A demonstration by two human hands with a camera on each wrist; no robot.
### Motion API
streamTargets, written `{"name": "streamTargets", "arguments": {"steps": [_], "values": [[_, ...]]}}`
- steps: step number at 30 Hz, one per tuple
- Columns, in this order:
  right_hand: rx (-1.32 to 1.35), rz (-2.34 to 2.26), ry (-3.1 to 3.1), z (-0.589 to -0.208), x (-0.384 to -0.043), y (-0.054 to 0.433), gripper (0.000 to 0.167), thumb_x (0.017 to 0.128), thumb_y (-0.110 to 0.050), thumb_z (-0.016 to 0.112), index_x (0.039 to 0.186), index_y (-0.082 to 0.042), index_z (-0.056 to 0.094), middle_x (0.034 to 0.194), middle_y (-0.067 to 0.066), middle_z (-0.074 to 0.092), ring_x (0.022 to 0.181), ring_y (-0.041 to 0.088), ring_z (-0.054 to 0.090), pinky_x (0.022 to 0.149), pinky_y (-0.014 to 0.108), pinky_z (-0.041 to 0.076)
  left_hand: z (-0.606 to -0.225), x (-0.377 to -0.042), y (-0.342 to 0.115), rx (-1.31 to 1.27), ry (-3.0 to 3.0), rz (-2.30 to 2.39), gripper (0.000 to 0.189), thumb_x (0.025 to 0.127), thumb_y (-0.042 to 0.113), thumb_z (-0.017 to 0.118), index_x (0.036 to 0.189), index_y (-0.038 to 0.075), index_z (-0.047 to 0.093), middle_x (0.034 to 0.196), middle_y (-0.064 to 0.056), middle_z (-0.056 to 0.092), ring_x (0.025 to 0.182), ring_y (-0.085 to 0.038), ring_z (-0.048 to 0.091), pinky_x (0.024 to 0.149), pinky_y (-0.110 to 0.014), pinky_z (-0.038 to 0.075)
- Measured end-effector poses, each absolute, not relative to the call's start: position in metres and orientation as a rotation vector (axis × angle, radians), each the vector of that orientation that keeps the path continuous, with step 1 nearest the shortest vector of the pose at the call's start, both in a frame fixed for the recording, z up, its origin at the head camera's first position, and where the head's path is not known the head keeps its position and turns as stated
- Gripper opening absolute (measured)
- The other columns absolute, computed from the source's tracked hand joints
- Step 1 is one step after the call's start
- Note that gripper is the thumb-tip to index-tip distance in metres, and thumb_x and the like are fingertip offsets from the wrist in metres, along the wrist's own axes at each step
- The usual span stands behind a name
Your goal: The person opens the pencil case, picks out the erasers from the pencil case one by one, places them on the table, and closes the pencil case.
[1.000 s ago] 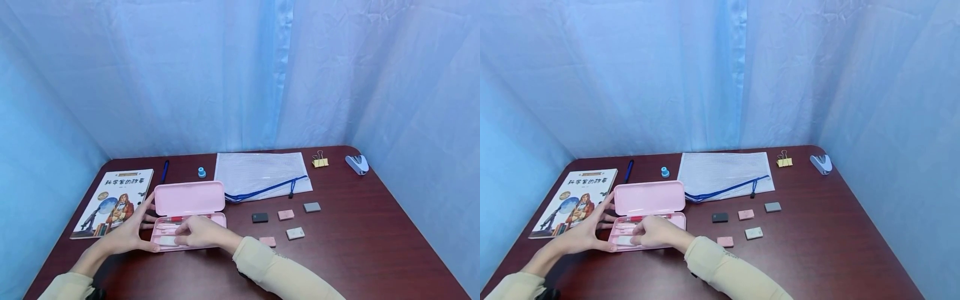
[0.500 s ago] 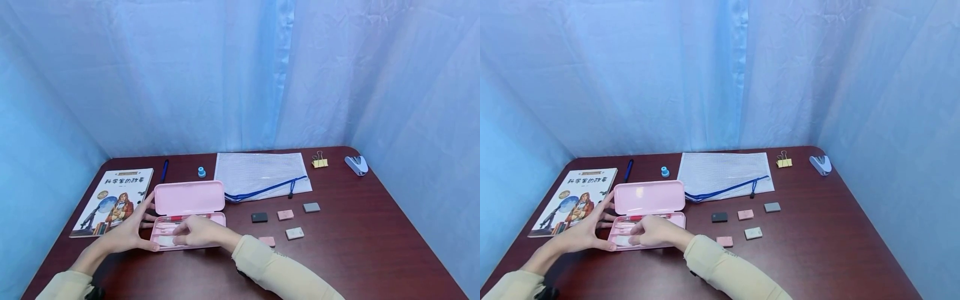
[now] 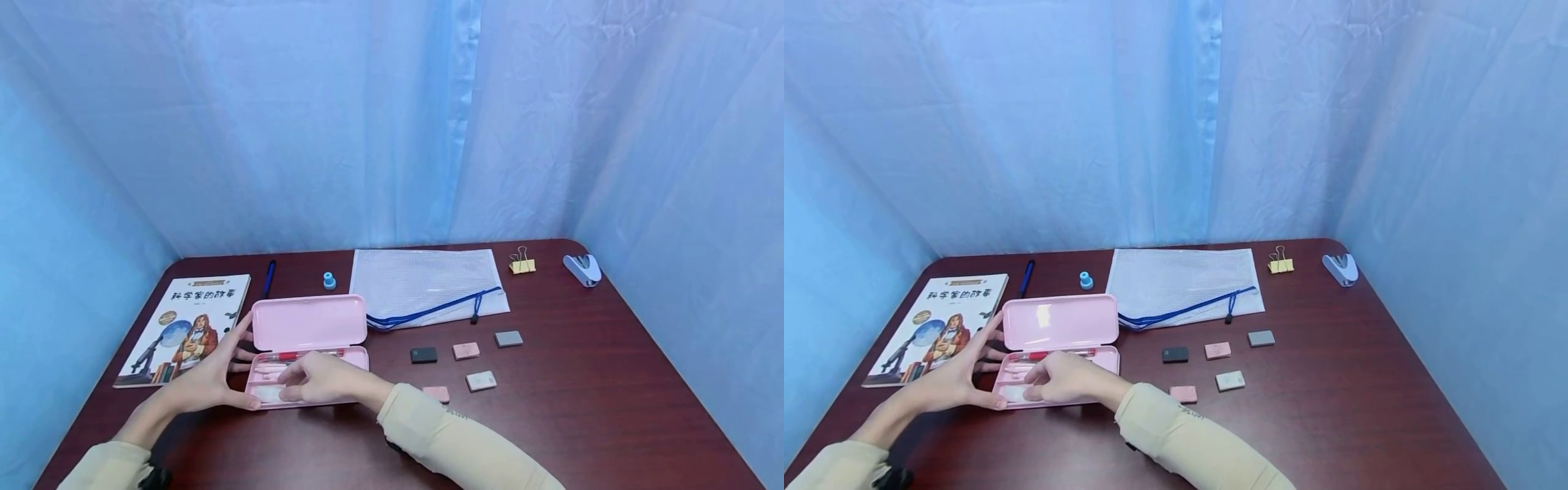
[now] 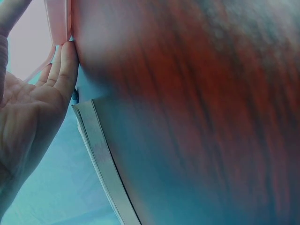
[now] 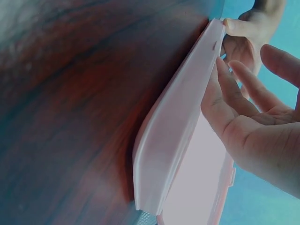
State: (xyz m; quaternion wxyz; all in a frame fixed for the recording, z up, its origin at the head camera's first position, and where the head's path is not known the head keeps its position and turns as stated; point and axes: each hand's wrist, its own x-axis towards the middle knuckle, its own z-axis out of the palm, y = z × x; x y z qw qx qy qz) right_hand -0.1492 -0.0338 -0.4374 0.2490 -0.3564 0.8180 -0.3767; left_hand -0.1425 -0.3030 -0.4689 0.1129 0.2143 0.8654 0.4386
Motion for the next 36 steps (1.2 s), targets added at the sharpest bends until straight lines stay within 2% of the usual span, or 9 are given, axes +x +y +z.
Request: {"name": "streamTargets", "arguments": {"steps": [3, 9, 19, 24, 30, 36], "values": [[-0.969, -1.025, 2.226, -0.437, -0.149, -0.034, 0.03, 0.097, -0.023, 0.069, 0.122, -0.006, 0.074, 0.106, -0.005, 0.073, 0.091, -0.004, 0.062, 0.082, 0.015, 0.049, -0.467, -0.142, -0.303, 0.63, 2.539, 1.29, 0.136, 0.073, 0.022, 0.094, 0.164, 0.023, -0.007, 0.141, -0.017, 0.033, 0.118, -0.035, 0.056, 0.093, -0.031, 0.053], [-0.98, -0.992, 2.253, -0.437, -0.149, -0.037, 0.03, 0.097, -0.023, 0.069, 0.122, -0.006, 0.074, 0.106, -0.005, 0.074, 0.091, -0.004, 0.063, 0.082, 0.014, 0.049, -0.467, -0.142, -0.302, 0.65, 2.543, 1.289, 0.134, 0.074, 0.022, 0.093, 0.164, 0.022, -0.007, 0.142, -0.018, 0.033, 0.117, -0.034, 0.056, 0.093, -0.041, 0.055], [-1.041, -0.917, 2.319, -0.441, -0.14, -0.049, 0.034, 0.093, -0.017, 0.073, 0.125, -0.005, 0.072, 0.099, -0.002, 0.075, 0.085, -0.005, 0.063, 0.078, 0.012, 0.048, -0.469, -0.142, -0.303, 0.647, 2.551, 1.281, 0.134, 0.074, 0.023, 0.093, 0.164, 0.021, -0.006, 0.141, -0.018, 0.034, 0.117, -0.034, 0.056, 0.093, -0.039, 0.055], [-1.034, -0.891, 2.348, -0.443, -0.14, -0.049, 0.037, 0.089, -0.015, 0.078, 0.124, -0.005, 0.072, 0.091, -0.005, 0.072, 0.079, -0.005, 0.06, 0.075, 0.011, 0.047, -0.472, -0.141, -0.301, 0.636, 2.545, 1.288, 0.135, 0.073, 0.023, 0.094, 0.164, 0.023, -0.006, 0.141, -0.016, 0.034, 0.118, -0.033, 0.056, 0.094, -0.035, 0.054], [-1.052, -0.861, 2.363, -0.445, -0.142, -0.051, 0.031, 0.087, -0.014, 0.08, 0.116, -0.006, 0.076, 0.092, -0.005, 0.073, 0.082, -0.004, 0.062, 0.077, 0.012, 0.048, -0.472, -0.142, -0.301, 0.663, 2.533, 1.307, 0.135, 0.074, 0.021, 0.093, 0.164, 0.02, -0.007, 0.141, -0.018, 0.034, 0.118, -0.034, 0.056, 0.094, -0.045, 0.054], [-1.025, -0.803, 2.456, -0.443, -0.142, -0.057, 0.028, 0.083, -0.021, 0.086, 0.109, -0.013, 0.079, 0.091, -0.008, 0.075, 0.083, -0.004, 0.063, 0.077, 0.014, 0.048, -0.468, -0.141, -0.302, 0.623, 2.54, 1.284, 0.134, 0.074, 0.022, 0.093, 0.164, 0.023, -0.007, 0.142, -0.017, 0.033, 0.119, -0.034, 0.056, 0.095, -0.046, 0.053]]}}
